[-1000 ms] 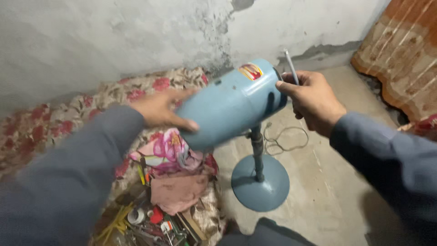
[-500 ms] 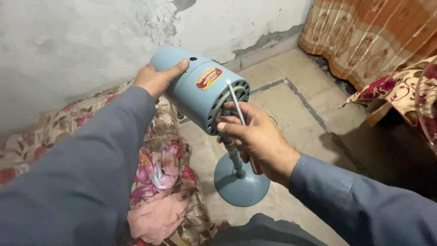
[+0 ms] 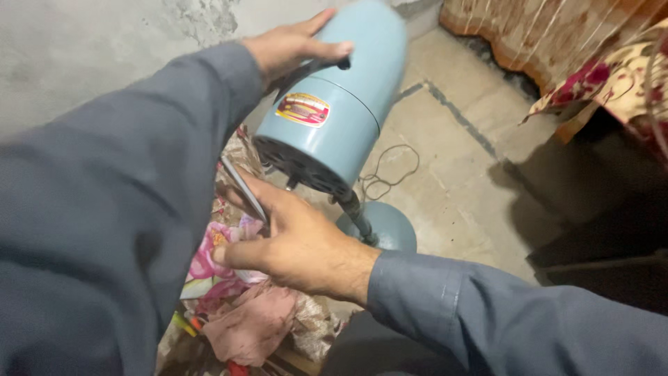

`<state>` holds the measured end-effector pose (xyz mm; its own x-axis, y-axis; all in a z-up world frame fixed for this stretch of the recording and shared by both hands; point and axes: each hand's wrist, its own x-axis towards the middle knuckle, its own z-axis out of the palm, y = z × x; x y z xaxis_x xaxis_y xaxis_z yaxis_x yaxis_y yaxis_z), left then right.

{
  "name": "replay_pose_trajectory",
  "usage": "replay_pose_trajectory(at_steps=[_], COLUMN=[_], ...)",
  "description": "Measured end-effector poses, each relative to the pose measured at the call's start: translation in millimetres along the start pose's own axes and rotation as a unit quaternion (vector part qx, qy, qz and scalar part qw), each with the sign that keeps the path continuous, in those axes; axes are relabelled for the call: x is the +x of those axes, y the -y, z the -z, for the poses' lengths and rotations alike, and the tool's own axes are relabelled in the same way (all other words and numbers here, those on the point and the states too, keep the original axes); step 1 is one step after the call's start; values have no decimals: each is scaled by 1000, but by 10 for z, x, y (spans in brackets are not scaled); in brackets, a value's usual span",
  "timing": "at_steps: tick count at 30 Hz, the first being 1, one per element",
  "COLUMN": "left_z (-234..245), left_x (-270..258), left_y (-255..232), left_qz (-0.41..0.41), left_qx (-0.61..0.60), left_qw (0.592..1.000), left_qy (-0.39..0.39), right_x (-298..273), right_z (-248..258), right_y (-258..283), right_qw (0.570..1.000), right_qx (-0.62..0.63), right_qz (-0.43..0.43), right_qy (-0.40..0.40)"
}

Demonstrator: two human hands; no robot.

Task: The person uses a screwdriver to loosen and remove screws from the casing of a light blue electric fan. They rotate the fan head to access different screw locations and continue unscrewing throughout the clip.

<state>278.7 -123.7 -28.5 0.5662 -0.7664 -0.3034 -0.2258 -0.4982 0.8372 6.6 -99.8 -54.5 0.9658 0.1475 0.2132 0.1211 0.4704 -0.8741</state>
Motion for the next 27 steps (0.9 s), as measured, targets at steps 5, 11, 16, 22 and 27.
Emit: replay_pose_trajectory(at_steps=[5, 11, 16, 22, 27], left_z=[-81, -149, -595, -1956, -2327], left_x=[-58, -281, -975, -1729, -1456], left_y=[-298, -274, -386, -351, -305], left_qz=[-23, -106, -138, 42, 79], left_qx=[87, 162, 106, -221, -553], left_qw=[994, 981, 951, 953, 817], left_qy=[68, -25, -254, -201, -147], right_x=[-181, -545, -727, -1114, -1044], right_z=[314, 691, 806, 756, 753], right_y=[13, 68, 50, 409, 617], right_qw=[998, 962, 920, 881, 873], right_qx=[-35, 5, -41, -316, -353], right_qz=[-59, -193, -181, 34, 11], right_qy=[-2, -195, -345, -349, -335])
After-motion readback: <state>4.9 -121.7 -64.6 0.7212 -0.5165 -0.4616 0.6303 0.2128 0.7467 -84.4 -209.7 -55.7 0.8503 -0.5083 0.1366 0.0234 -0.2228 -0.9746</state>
